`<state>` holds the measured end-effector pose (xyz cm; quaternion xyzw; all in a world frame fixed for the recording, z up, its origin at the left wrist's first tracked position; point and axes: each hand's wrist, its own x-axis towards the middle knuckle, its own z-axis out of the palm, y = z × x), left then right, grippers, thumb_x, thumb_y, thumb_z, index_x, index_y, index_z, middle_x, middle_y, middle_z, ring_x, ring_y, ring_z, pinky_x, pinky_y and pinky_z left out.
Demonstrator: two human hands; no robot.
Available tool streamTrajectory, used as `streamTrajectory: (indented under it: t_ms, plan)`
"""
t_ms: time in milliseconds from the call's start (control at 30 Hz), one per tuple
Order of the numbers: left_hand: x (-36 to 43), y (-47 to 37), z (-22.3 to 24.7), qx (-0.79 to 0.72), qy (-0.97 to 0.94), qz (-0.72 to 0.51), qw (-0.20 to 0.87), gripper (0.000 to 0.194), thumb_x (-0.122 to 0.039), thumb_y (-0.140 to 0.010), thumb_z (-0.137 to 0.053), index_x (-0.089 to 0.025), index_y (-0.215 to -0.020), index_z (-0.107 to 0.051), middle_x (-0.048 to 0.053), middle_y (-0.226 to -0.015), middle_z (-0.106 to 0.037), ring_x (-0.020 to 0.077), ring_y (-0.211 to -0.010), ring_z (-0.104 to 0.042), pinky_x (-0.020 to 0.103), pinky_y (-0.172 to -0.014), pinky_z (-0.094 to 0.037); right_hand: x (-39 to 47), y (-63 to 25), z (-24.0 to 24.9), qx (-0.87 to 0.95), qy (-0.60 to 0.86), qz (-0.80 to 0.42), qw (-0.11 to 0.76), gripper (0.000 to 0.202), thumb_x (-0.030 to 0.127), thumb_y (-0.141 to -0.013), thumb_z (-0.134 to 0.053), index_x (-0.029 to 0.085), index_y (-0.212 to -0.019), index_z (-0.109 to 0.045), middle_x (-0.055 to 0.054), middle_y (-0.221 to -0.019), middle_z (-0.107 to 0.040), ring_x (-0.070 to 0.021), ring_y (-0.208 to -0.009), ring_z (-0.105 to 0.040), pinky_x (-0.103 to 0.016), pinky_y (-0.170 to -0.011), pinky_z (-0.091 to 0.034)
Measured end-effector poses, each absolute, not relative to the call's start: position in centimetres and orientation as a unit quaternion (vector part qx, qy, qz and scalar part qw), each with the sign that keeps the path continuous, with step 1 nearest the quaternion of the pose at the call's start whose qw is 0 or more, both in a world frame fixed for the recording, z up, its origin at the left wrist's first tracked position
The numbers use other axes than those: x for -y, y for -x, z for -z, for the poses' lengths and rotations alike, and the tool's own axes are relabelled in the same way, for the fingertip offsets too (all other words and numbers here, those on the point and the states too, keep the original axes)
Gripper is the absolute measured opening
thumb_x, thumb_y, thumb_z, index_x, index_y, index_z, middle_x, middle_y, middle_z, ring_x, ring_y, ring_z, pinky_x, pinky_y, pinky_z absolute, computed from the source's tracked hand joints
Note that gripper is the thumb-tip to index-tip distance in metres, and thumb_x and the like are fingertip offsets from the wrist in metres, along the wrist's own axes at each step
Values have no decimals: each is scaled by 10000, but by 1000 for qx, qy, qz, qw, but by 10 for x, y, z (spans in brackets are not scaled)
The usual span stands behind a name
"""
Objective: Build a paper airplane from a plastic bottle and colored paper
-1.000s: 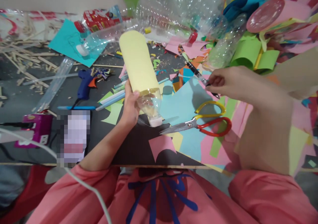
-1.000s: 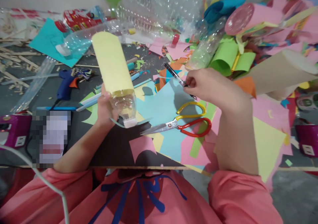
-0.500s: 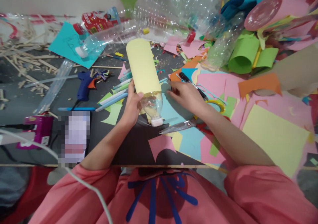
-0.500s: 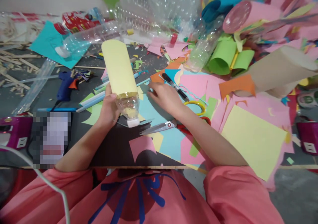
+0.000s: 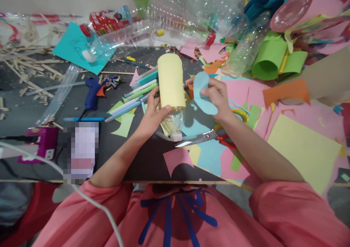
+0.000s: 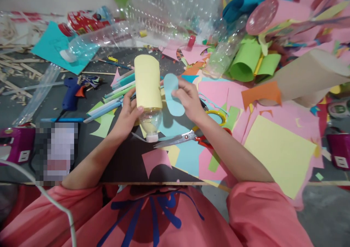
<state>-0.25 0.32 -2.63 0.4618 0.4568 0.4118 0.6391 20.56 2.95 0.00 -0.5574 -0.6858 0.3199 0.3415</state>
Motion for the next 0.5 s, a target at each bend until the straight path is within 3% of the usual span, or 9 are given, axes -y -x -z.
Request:
streamTrajectory:
  t_ms: [200, 300, 500]
  plan:
    - [1, 1, 25, -453, -482, -383, 644, 901, -525, -777, -717, -304, -1491, -213, 139, -1407, -534, 244, -1003, -696, 333, -763, -594, -23, -202, 2, 745, 442, -308, 393, 232, 287, -863, -461, 274, -900, -689, -36, -1120, -734, -244, -1181, -587, -469, -1076, -420]
    - [2, -1, 25, -451, -492, -377, 642, 905, -510, -781, -720, -279, -1500, -222, 144, -1389, -565, 220, -942, -698, 312, -742, -583, -23, -203, 4, 751, 409, -316, 412, 222, 279, -883, -460, 264, -903, -680, -40, -1173, -731, -235, -1196, -590, -469, -1100, -408]
    - [1, 2, 24, -493, -534, -348, 592, 766, -453, -797, -707, -297, -1471, -378, 122, -1434, -534, 96, -608, -608, 274, -581, -527, -23, -200, 6, 767, 408, -303, 391, 205, 298, -878, -451, 246, -887, -650, -58, -1198, -725, -235, -1179, -606, -467, -1090, -410]
